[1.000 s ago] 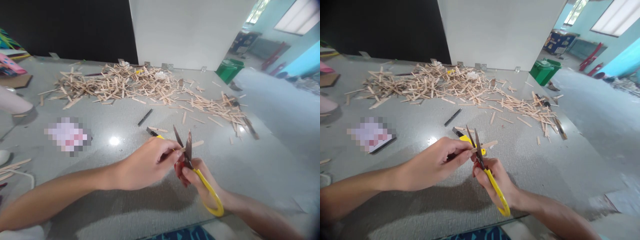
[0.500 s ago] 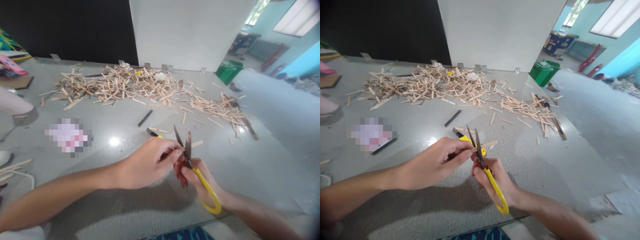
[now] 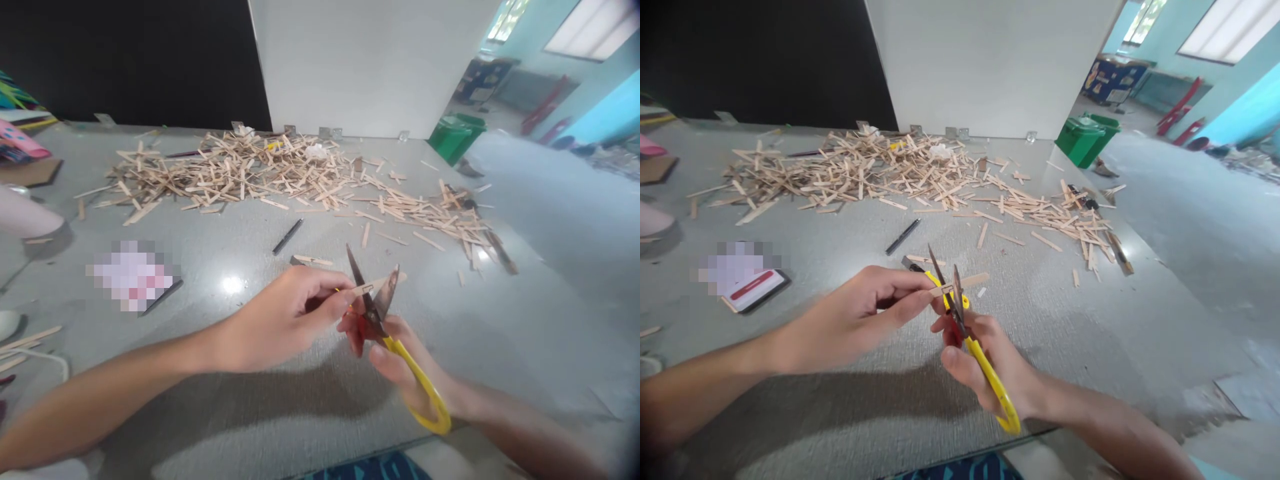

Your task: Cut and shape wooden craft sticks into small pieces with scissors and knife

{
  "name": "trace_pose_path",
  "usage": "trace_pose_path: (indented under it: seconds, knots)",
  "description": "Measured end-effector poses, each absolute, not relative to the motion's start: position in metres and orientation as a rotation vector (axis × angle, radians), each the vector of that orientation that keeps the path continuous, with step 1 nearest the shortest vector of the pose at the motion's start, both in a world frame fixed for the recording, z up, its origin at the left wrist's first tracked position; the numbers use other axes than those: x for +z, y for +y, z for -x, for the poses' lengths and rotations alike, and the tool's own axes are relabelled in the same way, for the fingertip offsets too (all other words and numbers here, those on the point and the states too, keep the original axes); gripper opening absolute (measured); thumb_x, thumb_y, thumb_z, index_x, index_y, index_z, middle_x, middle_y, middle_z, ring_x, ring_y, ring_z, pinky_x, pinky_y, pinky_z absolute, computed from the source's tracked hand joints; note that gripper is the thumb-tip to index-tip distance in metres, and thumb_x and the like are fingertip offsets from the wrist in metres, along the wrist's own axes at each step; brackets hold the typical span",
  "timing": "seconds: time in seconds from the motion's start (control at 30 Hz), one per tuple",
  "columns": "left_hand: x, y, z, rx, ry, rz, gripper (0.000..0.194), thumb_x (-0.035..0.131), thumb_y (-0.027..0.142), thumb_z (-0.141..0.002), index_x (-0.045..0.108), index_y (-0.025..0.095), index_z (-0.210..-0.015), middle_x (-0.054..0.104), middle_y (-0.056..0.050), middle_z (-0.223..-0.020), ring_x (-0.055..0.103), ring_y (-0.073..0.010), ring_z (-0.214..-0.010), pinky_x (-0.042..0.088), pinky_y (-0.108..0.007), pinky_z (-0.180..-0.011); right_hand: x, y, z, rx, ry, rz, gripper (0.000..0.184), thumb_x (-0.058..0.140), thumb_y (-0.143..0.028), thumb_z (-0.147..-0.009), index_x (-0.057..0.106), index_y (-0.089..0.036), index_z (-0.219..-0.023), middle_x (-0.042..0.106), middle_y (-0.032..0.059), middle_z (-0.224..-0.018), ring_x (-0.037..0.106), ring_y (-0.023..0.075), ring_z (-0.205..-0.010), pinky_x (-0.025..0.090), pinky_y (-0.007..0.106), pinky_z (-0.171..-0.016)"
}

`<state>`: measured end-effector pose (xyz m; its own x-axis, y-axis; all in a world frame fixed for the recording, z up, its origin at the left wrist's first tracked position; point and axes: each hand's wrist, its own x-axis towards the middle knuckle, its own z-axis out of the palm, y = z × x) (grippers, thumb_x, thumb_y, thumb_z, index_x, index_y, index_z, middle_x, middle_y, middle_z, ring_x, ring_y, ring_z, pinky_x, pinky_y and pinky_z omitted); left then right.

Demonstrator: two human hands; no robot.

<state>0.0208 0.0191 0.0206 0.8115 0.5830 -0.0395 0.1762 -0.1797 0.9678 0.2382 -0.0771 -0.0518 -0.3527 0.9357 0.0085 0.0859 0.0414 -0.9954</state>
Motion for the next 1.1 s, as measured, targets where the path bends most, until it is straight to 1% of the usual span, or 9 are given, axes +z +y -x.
trace_pose_path:
  seconds: [0.13, 0.3, 0.53, 0.6, 0.73, 0.93, 1.1]
  knots:
    - [0.018, 0.018, -0.02, 0.378, 0.591, -1.805, 0.039, 0.047, 0.032, -0.116, 0.077, 0.016, -0.098, 0.079, -0.003, -0.094, 0.067, -0.0114, -0.08, 0.047, -0.021, -0.07, -0.051, -0.077, -0.238, 1.379, -1.574, 1.049, 0.045, 0.057, -0.063, -0.107, 0.063, -0.02, -0.119, 0.058, 0.0057, -0.096, 0.054, 0.021, -0.084, 0.048, 0.033, -0.071]
    - [0.017, 0.018, -0.021, 0.354, 0.589, -1.814, 0.037, 0.046, 0.03, -0.116, 0.077, 0.016, -0.103, 0.079, -0.004, -0.095, 0.068, -0.0123, -0.08, 0.047, -0.022, -0.069, -0.048, -0.078, -0.238, 1.432, -1.56, 1.063, 0.044, 0.056, -0.065, -0.106, 0.061, -0.022, -0.115, 0.055, 0.0053, -0.094, 0.051, 0.0217, -0.085, 0.044, 0.031, -0.064]
    - [0.017, 0.017, -0.021, 0.32, 0.613, -1.822, 0.039, 0.046, 0.032, -0.115, 0.077, 0.016, -0.1, 0.082, -0.006, -0.102, 0.072, -0.0156, -0.088, 0.049, -0.024, -0.073, -0.046, -0.075, -0.237, 1.415, -1.58, 1.075, 0.044, 0.055, -0.067, -0.105, 0.058, -0.023, -0.1, 0.054, 0.0056, -0.092, 0.049, 0.0223, -0.082, 0.044, 0.033, -0.065]
    - [0.018, 0.017, -0.021, 0.324, 0.62, -1.836, 0.039, 0.046, 0.032, -0.115, 0.078, 0.016, -0.099, 0.082, -0.006, -0.1, 0.071, -0.0149, -0.085, 0.048, -0.024, -0.07, -0.046, -0.074, -0.237, 1.409, -1.587, 1.082, 0.043, 0.055, -0.066, -0.105, 0.058, -0.023, -0.098, 0.054, 0.0053, -0.091, 0.049, 0.0217, -0.081, 0.044, 0.032, -0.064]
    - [0.018, 0.016, -0.022, 0.329, 0.595, -1.83, 0.036, 0.047, 0.027, -0.114, 0.077, 0.014, -0.099, 0.079, -0.005, -0.092, 0.068, -0.0119, -0.076, 0.046, -0.021, -0.066, -0.05, -0.075, -0.237, 1.407, -1.564, 1.132, 0.044, 0.056, -0.065, -0.105, 0.059, -0.022, -0.094, 0.052, 0.0031, -0.083, 0.048, 0.0196, -0.075, 0.041, 0.031, -0.062]
    - [0.018, 0.015, -0.023, 0.348, 0.563, -1.791, 0.036, 0.047, 0.023, -0.114, 0.077, 0.014, -0.094, 0.079, -0.004, -0.089, 0.069, -0.0106, -0.076, 0.046, -0.019, -0.065, -0.058, -0.076, -0.236, 1.391, -1.524, 1.181, 0.048, 0.057, -0.065, -0.105, 0.063, -0.02, -0.092, 0.056, 0.0039, -0.082, 0.051, 0.0187, -0.073, 0.042, 0.03, -0.062]
    - [0.017, 0.015, -0.022, 0.353, 0.569, -1.808, 0.035, 0.048, 0.023, -0.113, 0.076, 0.013, -0.093, 0.078, -0.002, -0.086, 0.067, -0.0098, -0.073, 0.044, -0.019, -0.063, -0.06, -0.076, -0.237, 1.393, -1.503, 1.2, 0.047, 0.058, -0.064, -0.105, 0.064, -0.019, -0.092, 0.055, 0.0028, -0.079, 0.048, 0.0172, -0.069, 0.042, 0.03, -0.061]
